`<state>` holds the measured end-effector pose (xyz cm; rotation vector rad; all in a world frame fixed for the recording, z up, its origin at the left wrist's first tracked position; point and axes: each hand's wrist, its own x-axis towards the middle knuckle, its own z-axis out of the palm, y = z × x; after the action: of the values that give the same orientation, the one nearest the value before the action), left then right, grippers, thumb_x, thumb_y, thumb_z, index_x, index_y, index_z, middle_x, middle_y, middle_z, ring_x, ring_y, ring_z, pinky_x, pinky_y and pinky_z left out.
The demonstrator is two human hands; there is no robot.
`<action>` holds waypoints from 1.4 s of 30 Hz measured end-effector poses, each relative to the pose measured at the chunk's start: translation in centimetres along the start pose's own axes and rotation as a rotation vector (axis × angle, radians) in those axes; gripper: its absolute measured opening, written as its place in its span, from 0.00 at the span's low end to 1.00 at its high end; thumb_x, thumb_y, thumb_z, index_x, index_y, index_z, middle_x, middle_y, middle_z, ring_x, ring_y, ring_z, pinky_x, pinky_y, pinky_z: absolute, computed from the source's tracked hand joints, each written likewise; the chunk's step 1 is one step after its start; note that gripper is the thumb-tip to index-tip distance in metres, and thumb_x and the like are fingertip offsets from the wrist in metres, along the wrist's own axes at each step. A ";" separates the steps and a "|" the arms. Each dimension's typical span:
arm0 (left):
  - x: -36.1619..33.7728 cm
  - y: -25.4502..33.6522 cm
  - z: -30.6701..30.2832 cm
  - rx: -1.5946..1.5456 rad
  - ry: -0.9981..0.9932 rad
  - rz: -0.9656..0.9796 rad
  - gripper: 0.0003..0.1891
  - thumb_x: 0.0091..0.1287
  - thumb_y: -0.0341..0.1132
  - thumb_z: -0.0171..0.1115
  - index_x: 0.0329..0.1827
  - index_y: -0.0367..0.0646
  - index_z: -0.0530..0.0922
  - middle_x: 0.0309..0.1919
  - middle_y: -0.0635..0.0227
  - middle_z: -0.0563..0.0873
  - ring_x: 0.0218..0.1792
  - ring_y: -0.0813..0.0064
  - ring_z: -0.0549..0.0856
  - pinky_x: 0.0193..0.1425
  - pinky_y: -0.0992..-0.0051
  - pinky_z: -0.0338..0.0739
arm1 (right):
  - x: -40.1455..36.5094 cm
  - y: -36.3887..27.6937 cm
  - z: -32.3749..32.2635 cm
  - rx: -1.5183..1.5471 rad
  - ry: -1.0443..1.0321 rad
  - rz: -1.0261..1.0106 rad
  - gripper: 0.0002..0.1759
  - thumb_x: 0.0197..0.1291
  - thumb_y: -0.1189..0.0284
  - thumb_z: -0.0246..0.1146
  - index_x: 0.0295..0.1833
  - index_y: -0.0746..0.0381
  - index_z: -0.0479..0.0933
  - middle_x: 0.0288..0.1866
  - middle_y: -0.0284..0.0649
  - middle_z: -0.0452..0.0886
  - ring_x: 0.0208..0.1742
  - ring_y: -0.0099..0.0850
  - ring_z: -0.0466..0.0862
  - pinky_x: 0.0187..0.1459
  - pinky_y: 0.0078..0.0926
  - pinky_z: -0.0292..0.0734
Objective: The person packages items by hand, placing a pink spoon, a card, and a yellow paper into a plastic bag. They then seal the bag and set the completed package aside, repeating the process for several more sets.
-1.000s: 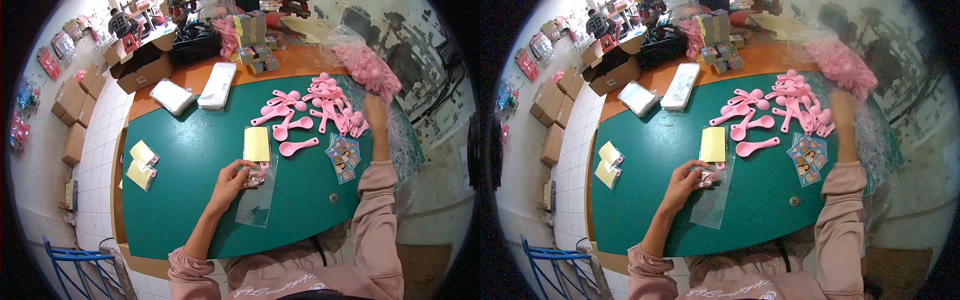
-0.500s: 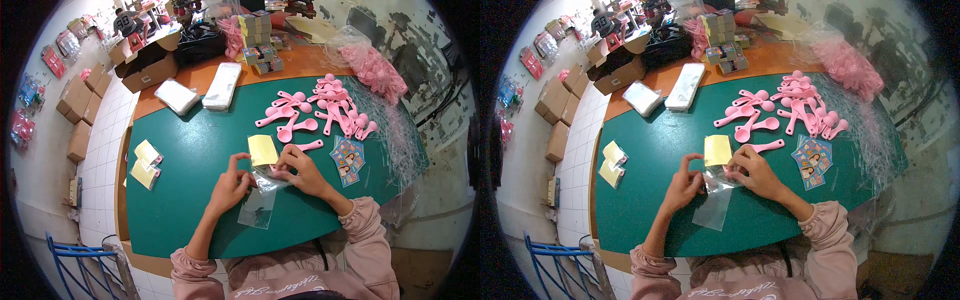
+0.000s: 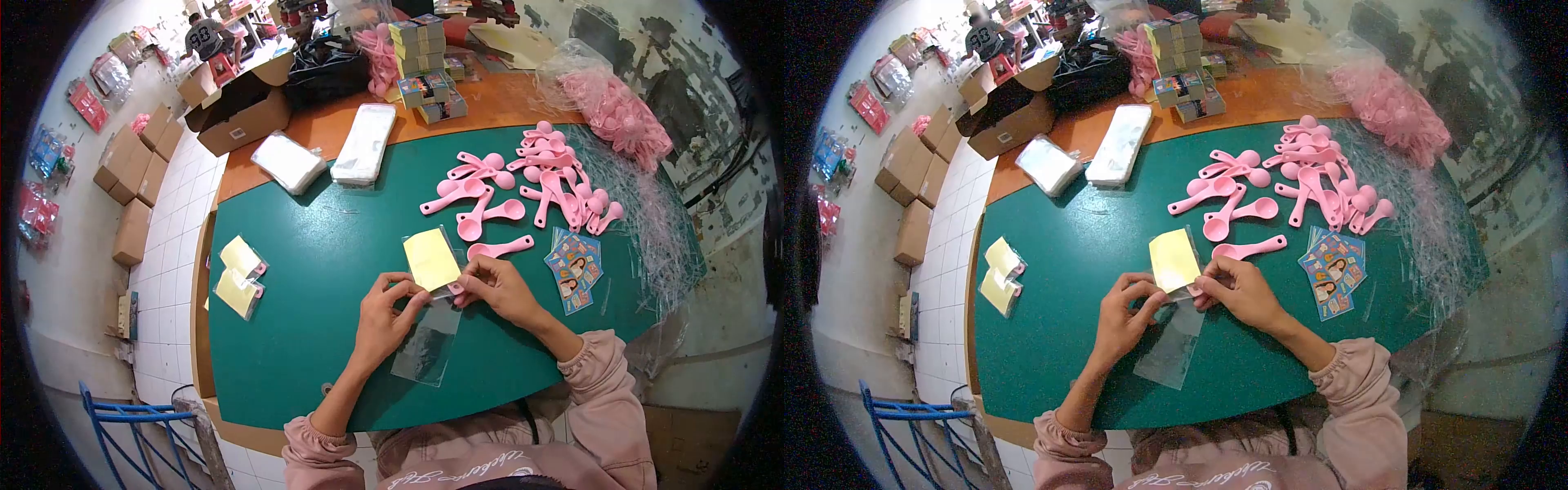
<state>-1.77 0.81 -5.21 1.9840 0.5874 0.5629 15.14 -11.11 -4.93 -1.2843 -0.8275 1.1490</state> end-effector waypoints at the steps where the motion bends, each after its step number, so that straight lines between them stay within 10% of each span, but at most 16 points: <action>1: -0.1 0.0 0.0 0.000 0.000 -0.001 0.08 0.59 0.32 0.63 0.37 0.37 0.79 0.40 0.61 0.78 0.35 0.74 0.83 0.30 0.78 0.82 | 0.1 0.3 0.1 0.003 0.045 0.010 0.08 0.60 0.74 0.59 0.34 0.66 0.68 0.31 0.40 0.79 0.32 0.26 0.82 0.34 0.23 0.81; 12: -0.1 0.2 0.3 -0.295 0.033 -0.314 0.08 0.61 0.27 0.59 0.40 0.37 0.69 0.38 0.67 0.80 0.41 0.79 0.81 0.33 0.80 0.81 | 0.3 0.7 0.9 -0.086 0.175 -0.055 0.08 0.57 0.79 0.59 0.37 0.67 0.66 0.29 0.41 0.78 0.28 0.28 0.84 0.28 0.21 0.81; 23: 0.0 0.5 0.9 -0.241 0.025 -0.223 0.14 0.63 0.30 0.58 0.51 0.39 0.75 0.41 0.63 0.79 0.40 0.77 0.83 0.31 0.80 0.82 | 0.1 0.7 1.0 -0.212 0.129 -0.035 0.24 0.58 0.77 0.59 0.60 0.67 0.67 0.30 0.38 0.80 0.27 0.22 0.82 0.29 0.18 0.77; 30: 0.0 -0.3 -0.3 -0.121 0.107 -0.160 0.19 0.60 0.26 0.58 0.56 0.39 0.72 0.45 0.61 0.78 0.38 0.74 0.82 0.32 0.78 0.84 | -0.1 0.5 0.6 -0.301 0.107 -0.023 0.23 0.57 0.73 0.60 0.59 0.66 0.69 0.29 0.38 0.80 0.27 0.22 0.80 0.29 0.20 0.76; 32: -0.1 -0.4 -3.3 0.007 0.152 -0.082 0.20 0.60 0.23 0.55 0.57 0.39 0.72 0.46 0.61 0.77 0.40 0.75 0.81 0.30 0.80 0.84 | -0.3 -0.6 -0.4 -0.665 0.203 -0.298 0.18 0.56 0.72 0.61 0.53 0.65 0.74 0.27 0.39 0.78 0.26 0.25 0.79 0.28 0.22 0.73; 37: -1.5 -1.7 -11.5 1.058 0.285 -0.382 0.20 0.63 0.43 0.56 0.58 0.51 0.73 0.62 0.55 0.68 0.61 0.48 0.67 0.63 0.55 0.64 | -1.1 -2.0 -5.3 -1.184 0.499 -0.561 0.12 0.49 0.78 0.58 0.43 0.62 0.76 0.38 0.41 0.74 0.42 0.38 0.75 0.42 0.34 0.71; 42: -1.1 -4.4 -15.1 1.193 -0.056 -0.563 0.24 0.64 0.57 0.48 0.64 0.74 0.64 0.72 0.66 0.46 0.71 0.48 0.38 0.63 0.32 0.34 | -0.9 -0.6 -6.4 -1.321 0.375 -0.449 0.14 0.48 0.80 0.57 0.43 0.62 0.75 0.42 0.40 0.72 0.47 0.39 0.73 0.46 0.37 0.68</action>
<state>-12.49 12.13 -2.71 2.6804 1.6322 -0.3069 21.03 -13.77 -5.20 -2.0881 -1.5582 -0.1576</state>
